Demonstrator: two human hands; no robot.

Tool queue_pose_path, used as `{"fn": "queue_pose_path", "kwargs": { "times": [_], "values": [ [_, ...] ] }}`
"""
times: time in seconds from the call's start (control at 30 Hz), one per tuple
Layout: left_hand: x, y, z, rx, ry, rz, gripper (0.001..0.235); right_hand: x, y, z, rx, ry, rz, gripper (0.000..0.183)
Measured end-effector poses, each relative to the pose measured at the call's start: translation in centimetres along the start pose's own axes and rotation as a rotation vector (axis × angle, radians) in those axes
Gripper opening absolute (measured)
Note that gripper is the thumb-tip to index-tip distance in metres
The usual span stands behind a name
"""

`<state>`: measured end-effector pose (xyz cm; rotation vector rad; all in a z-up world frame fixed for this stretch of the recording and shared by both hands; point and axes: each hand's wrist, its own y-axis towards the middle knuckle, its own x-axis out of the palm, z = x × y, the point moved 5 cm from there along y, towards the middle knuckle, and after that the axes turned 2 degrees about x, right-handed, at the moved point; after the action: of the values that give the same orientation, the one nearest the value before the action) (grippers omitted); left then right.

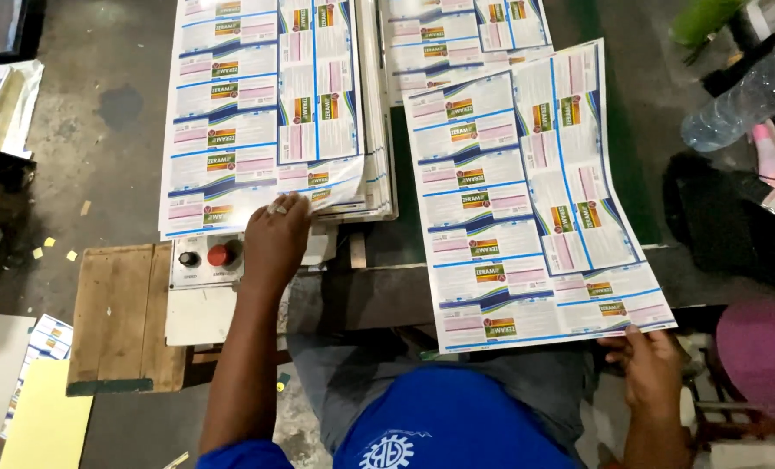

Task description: Manually organizing and stacking printed sheets on a machine bed.

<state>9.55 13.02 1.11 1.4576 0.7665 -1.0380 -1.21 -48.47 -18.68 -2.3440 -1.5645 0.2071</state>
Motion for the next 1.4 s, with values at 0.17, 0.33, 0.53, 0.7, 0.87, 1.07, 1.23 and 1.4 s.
{"fn": "queue_pose_path", "kwargs": {
  "times": [0.17, 0.33, 0.53, 0.7, 0.87, 1.07, 1.23, 1.4],
  "values": [
    [-2.8, 0.9, 0.6, -0.077, -0.021, 0.07, 0.003, 2.3, 0.0, -0.1, 0.09, -0.103, 0.032, 0.026],
    [-5.4, 0.3, 3.7, 0.003, -0.122, 0.257, 0.006, 5.2, 2.2, 0.0, 0.04, -0.068, -0.062, 0.029],
    [-4.4, -0.8, 5.0, -0.008, -0.171, 0.233, 0.017, 9.0, 7.5, -0.5, 0.017, -0.088, -0.077, 0.027],
    [-3.5, -1.4, 5.7, -0.015, -0.223, 0.223, 0.022, 13.6, 11.7, -2.8, -0.02, -0.062, -0.136, 0.026],
    [-4.3, -1.3, 7.4, -0.005, -0.302, 0.263, 0.024, 16.8, 12.8, -5.2, 0.02, -0.017, -0.202, 0.032],
    [-4.4, -1.9, 11.0, 0.098, -0.414, 0.267, 0.023, 17.4, 8.0, -1.3, 0.121, 0.018, -0.233, 0.058],
    [-1.2, -2.0, 17.3, 0.211, -0.519, 0.173, 0.024, 23.5, -0.1, -0.6, 0.218, -0.006, -0.548, 0.048],
    [1.3, -1.9, 21.5, 0.288, -0.52, -0.116, 0.018, 25.2, -1.8, 1.8, 0.272, 0.238, -0.768, 0.034]
  ]
}}
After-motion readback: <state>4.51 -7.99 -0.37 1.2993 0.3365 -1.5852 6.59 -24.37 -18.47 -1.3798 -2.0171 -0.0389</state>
